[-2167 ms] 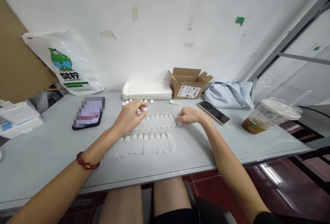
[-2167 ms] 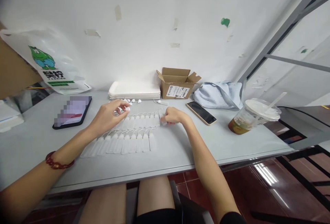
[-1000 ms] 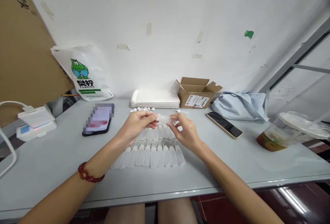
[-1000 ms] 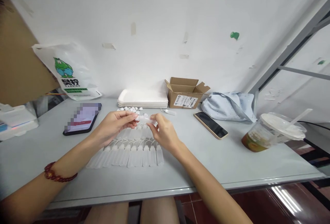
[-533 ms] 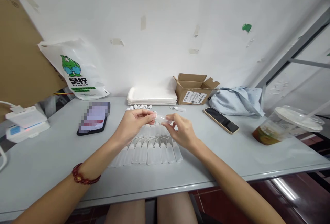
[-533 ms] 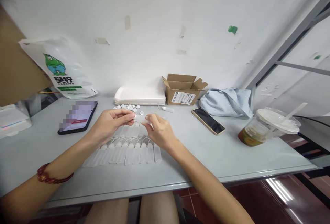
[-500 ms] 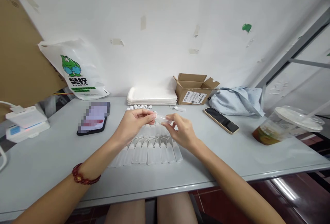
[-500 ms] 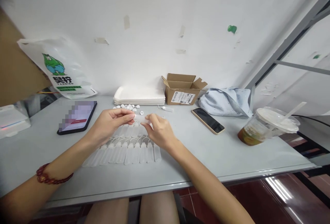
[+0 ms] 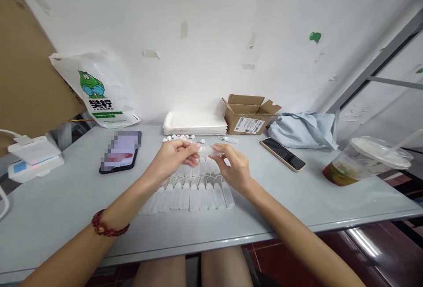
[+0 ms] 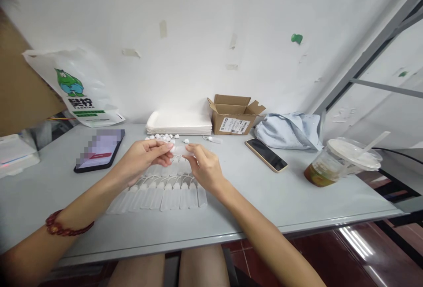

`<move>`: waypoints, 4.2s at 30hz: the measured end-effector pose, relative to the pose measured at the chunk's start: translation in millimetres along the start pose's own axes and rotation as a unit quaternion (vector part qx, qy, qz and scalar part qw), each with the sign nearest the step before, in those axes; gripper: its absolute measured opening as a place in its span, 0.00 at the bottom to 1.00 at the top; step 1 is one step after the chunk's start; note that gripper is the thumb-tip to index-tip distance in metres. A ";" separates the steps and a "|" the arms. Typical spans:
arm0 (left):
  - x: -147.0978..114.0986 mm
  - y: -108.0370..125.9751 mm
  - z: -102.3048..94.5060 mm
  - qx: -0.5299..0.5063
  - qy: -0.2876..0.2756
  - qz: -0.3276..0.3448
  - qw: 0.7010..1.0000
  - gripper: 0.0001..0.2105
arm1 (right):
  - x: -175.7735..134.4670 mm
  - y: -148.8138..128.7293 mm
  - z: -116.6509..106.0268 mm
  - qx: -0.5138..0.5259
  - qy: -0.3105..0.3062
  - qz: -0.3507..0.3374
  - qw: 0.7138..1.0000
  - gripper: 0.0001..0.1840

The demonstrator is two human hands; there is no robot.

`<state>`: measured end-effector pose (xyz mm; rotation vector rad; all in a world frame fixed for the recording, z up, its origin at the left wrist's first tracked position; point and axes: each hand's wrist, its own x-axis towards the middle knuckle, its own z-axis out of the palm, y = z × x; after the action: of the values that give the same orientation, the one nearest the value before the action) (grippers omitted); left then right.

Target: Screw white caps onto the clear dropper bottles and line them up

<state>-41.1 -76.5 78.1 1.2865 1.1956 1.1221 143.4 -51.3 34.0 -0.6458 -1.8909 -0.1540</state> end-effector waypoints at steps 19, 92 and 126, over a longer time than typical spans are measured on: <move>-2.0 2.3 0.3 0.066 -0.064 0.056 0.994 0.15 | 6.3 -1.5 -3.4 0.020 0.047 -0.026 0.998 0.08; 20.0 -15.2 -19.3 0.185 0.051 0.054 0.980 0.13 | 7.3 75.3 -15.6 -0.026 -0.101 0.338 0.935 0.05; 68.6 -10.6 -13.2 0.496 -0.043 0.157 0.853 0.12 | 17.5 83.8 -28.2 -0.176 -0.307 0.274 0.894 0.11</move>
<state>-49.5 -7.1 68.0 2.3536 1.6066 0.6081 203.8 14.6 45.3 -1.6014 -2.2019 0.0915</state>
